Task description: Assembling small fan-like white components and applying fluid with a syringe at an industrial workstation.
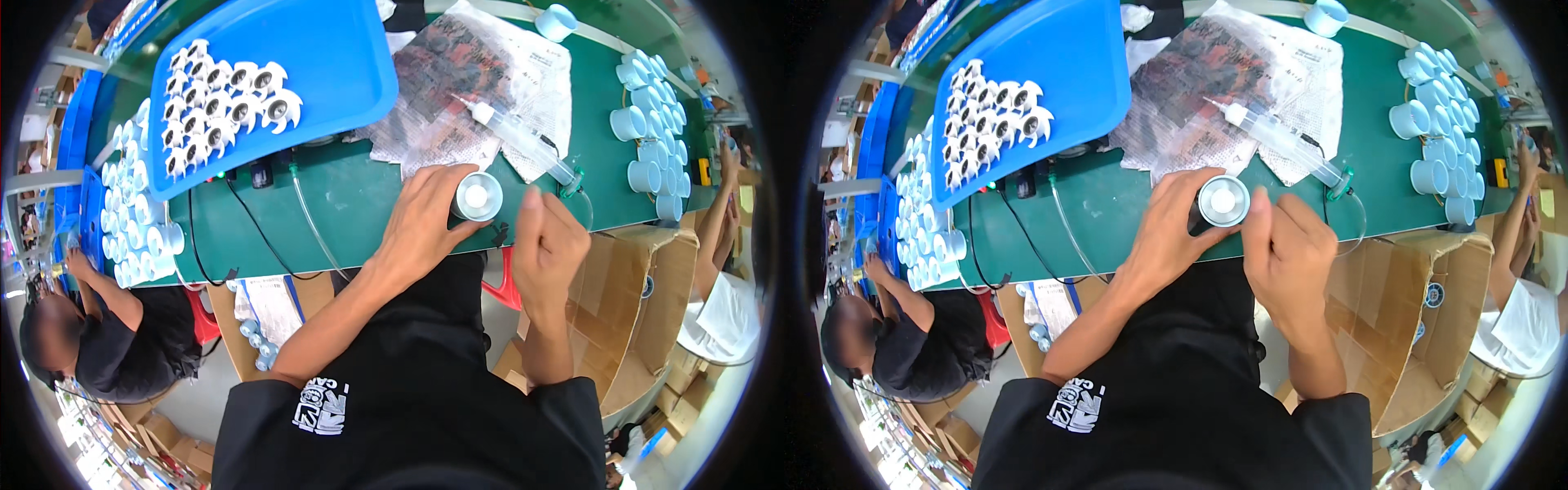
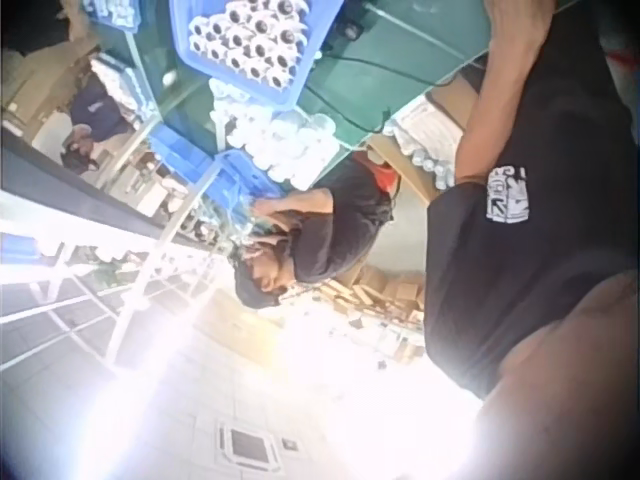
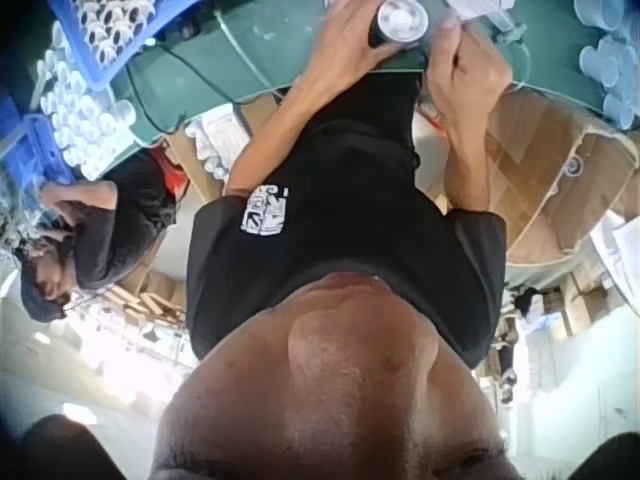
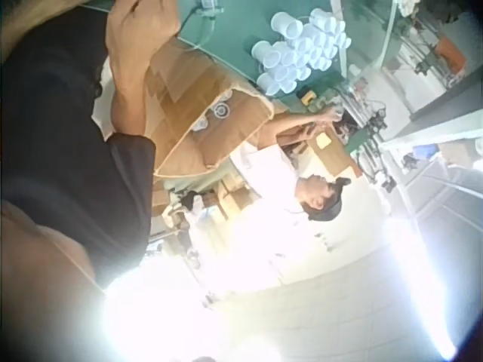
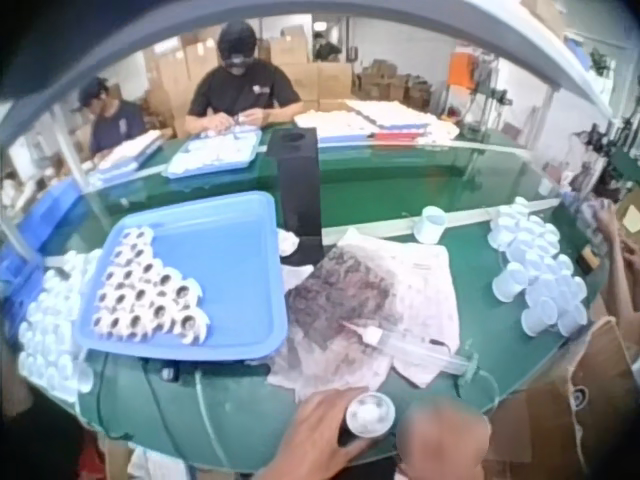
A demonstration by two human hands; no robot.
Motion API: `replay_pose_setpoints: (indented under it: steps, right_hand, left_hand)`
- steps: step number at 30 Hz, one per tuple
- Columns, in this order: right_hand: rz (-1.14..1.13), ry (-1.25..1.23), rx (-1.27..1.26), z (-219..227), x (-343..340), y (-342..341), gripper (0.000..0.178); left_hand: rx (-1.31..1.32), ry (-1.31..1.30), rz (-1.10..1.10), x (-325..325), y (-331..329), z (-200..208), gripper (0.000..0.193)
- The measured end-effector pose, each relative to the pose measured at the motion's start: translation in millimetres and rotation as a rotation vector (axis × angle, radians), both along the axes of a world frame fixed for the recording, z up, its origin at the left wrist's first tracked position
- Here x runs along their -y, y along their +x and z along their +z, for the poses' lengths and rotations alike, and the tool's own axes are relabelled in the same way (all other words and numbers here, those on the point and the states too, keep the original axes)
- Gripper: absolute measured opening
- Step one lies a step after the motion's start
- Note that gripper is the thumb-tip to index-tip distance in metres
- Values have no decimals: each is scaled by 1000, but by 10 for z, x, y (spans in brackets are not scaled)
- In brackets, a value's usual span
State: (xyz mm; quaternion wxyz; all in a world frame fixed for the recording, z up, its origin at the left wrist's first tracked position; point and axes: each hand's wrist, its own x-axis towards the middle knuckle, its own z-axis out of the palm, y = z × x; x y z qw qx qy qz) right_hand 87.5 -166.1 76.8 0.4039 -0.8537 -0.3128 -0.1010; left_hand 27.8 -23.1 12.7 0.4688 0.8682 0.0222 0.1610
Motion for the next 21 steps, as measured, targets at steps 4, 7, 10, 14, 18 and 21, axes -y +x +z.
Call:
replay_pose_setpoints:
  steps: [4,7,10,14,18,21]
  right_hand:
    - [-26,229,-99,-233,-62,68,34]
    - [-189,478,-388,-679,105,72,43]
    - [-376,522,-326,-869,101,-11,50]
    - [-378,388,-447,-788,69,-65,55]
    - [-313,412,-334,-865,75,36,55]
    - [-194,273,-191,-910,161,74,54]
  left_hand:
    - [17,-1,112,-93,-90,44,64]
    - [103,72,-30,-52,-63,-157,48]
    - [227,121,-19,97,-49,-191,47]
    - [288,-51,5,50,-240,-55,49]
    - [380,-265,3,-389,-496,486,68]
    - [111,-52,359,-1280,-886,1193,78]
